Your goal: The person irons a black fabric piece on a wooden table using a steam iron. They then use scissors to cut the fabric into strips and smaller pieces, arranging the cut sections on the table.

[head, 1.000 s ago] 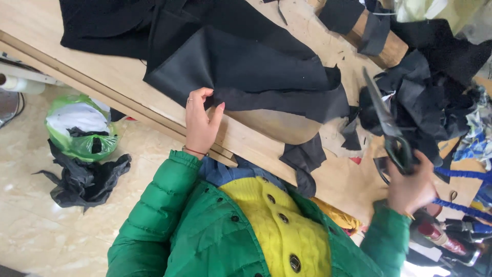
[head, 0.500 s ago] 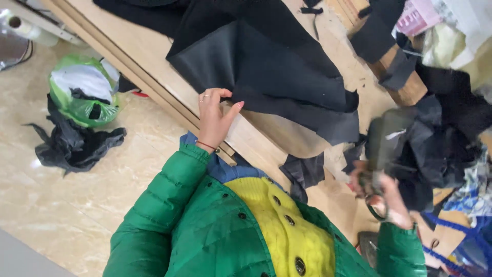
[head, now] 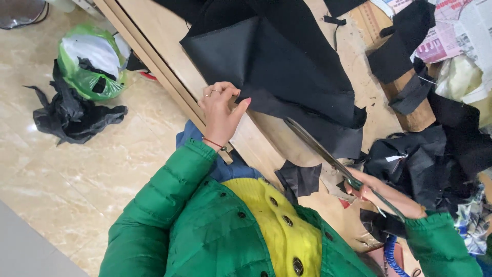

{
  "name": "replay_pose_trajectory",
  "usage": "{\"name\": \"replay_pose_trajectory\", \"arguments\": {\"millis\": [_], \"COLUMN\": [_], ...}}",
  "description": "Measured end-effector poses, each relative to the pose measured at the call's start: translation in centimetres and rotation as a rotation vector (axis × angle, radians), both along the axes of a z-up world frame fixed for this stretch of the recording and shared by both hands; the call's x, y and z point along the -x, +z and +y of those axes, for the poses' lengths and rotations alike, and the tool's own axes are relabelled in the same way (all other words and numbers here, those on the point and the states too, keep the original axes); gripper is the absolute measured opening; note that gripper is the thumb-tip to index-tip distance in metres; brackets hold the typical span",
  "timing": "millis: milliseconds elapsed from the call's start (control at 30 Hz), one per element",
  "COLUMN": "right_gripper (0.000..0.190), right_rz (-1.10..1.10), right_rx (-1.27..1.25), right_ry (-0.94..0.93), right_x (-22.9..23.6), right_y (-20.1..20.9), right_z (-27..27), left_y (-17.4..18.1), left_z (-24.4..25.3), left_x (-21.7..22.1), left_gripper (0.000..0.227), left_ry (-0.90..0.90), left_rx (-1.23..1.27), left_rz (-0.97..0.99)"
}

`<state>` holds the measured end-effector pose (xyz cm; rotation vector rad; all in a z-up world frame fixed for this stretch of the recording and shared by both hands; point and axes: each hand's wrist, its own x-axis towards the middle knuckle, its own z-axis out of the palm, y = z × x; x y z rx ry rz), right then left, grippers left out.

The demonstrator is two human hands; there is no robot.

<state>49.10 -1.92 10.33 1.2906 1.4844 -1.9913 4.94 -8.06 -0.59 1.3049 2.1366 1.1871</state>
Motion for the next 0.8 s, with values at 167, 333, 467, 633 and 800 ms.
{"name": "replay_pose_trajectory", "arguments": {"millis": [167, 333, 467, 633, 800], "right_gripper": [0.088, 0.096, 0.084, 0.09, 0.092], "right_rz": [0.148, 0.219, 0.105, 0.16, 0.034], "right_rx": [-0.061, -0.048, -0.108, -0.105, -0.231], "right_ry": [0.144, 0.17, 0.185, 0.061, 0.113], "right_x": [5.0, 7.2, 6.3, 3.5, 4.3], "right_y": [0.6, 0.0, -1.8, -5.4, -5.1], "right_z": [2.4, 3.4, 3.8, 3.7, 2.9], "left_y": [0.2, -0.2, -1.0, 0.0, 0.5], "left_z": [-0.3, -0.4, -0.4, -0.6, -1.1], "left_x": [-0.2, -0.3, -0.1, 0.2, 0.1], "left_gripper": [0.029, 0.037, 0.038, 0.027, 0.02], "left_ry": [-0.007, -0.008, -0.015, -0.047, -0.047], "left_rx": [0.024, 0.049, 0.054, -0.01, -0.029], "left_rz": [-0.002, 0.03, 0.02, -0.097, 0.02]}}
